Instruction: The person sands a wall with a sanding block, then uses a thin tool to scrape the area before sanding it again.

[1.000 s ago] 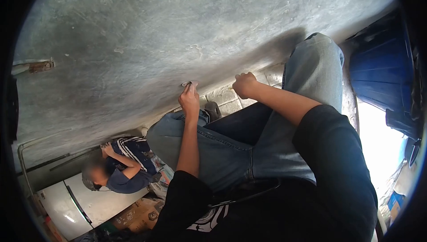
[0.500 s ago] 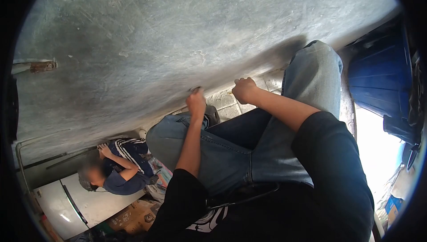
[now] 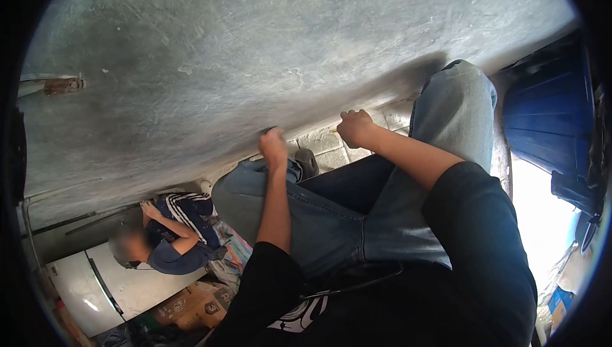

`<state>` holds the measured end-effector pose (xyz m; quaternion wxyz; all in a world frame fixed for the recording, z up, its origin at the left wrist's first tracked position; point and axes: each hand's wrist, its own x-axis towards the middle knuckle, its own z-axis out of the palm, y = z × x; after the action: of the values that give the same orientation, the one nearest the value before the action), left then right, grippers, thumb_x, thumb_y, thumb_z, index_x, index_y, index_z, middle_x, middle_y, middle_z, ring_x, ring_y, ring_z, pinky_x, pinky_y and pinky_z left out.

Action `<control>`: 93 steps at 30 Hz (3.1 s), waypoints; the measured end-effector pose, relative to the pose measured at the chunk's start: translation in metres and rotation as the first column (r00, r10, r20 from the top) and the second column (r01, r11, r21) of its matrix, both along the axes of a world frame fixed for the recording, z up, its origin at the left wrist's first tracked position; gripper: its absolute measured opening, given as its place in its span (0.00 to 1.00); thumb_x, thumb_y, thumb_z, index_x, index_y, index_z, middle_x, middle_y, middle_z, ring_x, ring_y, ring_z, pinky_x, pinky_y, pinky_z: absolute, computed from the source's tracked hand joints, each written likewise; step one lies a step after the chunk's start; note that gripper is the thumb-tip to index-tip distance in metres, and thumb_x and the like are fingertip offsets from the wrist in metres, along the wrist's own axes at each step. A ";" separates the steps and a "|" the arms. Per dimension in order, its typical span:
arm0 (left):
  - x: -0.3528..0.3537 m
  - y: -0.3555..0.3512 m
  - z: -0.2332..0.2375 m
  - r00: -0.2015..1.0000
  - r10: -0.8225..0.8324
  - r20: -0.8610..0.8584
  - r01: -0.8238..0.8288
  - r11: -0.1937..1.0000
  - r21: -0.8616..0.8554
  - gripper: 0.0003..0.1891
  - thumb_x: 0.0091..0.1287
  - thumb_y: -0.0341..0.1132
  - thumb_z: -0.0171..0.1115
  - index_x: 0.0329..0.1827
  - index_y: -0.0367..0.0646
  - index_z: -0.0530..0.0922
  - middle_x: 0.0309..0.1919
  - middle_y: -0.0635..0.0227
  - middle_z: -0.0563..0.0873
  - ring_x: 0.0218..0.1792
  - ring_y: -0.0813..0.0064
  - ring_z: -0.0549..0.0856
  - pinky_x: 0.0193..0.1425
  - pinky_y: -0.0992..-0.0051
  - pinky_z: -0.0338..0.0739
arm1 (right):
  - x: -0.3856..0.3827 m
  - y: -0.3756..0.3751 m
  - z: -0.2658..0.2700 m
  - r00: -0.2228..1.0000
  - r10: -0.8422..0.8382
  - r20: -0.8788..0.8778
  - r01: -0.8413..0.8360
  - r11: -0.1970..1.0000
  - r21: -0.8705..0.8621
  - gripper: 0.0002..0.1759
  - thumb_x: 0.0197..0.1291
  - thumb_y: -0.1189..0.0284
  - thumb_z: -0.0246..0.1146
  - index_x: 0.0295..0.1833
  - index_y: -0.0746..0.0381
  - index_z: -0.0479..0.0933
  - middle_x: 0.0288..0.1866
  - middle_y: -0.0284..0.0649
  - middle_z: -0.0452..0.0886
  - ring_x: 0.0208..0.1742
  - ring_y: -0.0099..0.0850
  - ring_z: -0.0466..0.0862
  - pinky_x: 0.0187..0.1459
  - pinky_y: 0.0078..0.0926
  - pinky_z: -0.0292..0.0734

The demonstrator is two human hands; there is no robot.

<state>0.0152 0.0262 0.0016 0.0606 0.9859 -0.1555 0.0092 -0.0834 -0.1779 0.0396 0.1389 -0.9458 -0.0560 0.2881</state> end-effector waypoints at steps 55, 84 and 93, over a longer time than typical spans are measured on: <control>-0.081 -0.033 0.003 0.465 -0.547 -0.696 -0.690 0.269 -0.672 0.17 0.55 0.36 0.57 0.41 0.32 0.71 0.37 0.59 0.77 0.40 0.70 0.77 0.41 0.78 0.73 | -0.019 0.009 -0.031 0.791 -0.400 -0.462 0.609 0.584 0.537 0.31 0.43 0.62 0.64 0.52 0.64 0.64 0.41 0.41 0.75 0.38 0.30 0.77 0.36 0.28 0.74; -0.094 -0.027 0.017 0.447 -0.451 -0.773 -0.722 0.327 -0.609 0.19 0.55 0.38 0.57 0.45 0.34 0.70 0.42 0.59 0.76 0.44 0.67 0.77 0.49 0.72 0.71 | -0.048 0.031 -0.033 0.473 -0.472 -0.744 0.710 -0.296 0.639 0.11 0.57 0.72 0.51 0.42 0.67 0.70 0.38 0.40 0.75 0.38 0.29 0.77 0.42 0.23 0.76; -0.069 -0.046 0.037 0.461 -0.513 -0.724 -0.718 0.264 -0.644 0.19 0.57 0.38 0.55 0.47 0.35 0.68 0.44 0.60 0.75 0.47 0.68 0.75 0.49 0.71 0.70 | -0.019 -0.004 -0.011 0.548 -0.488 -0.679 0.698 -0.181 0.693 0.11 0.57 0.70 0.52 0.41 0.67 0.71 0.38 0.40 0.75 0.40 0.28 0.77 0.42 0.25 0.75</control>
<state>-0.0537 -0.0201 0.0385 0.7079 0.5809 0.0252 -0.4011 -0.1027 -0.1817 0.0281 0.8045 -0.5165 0.2426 0.1651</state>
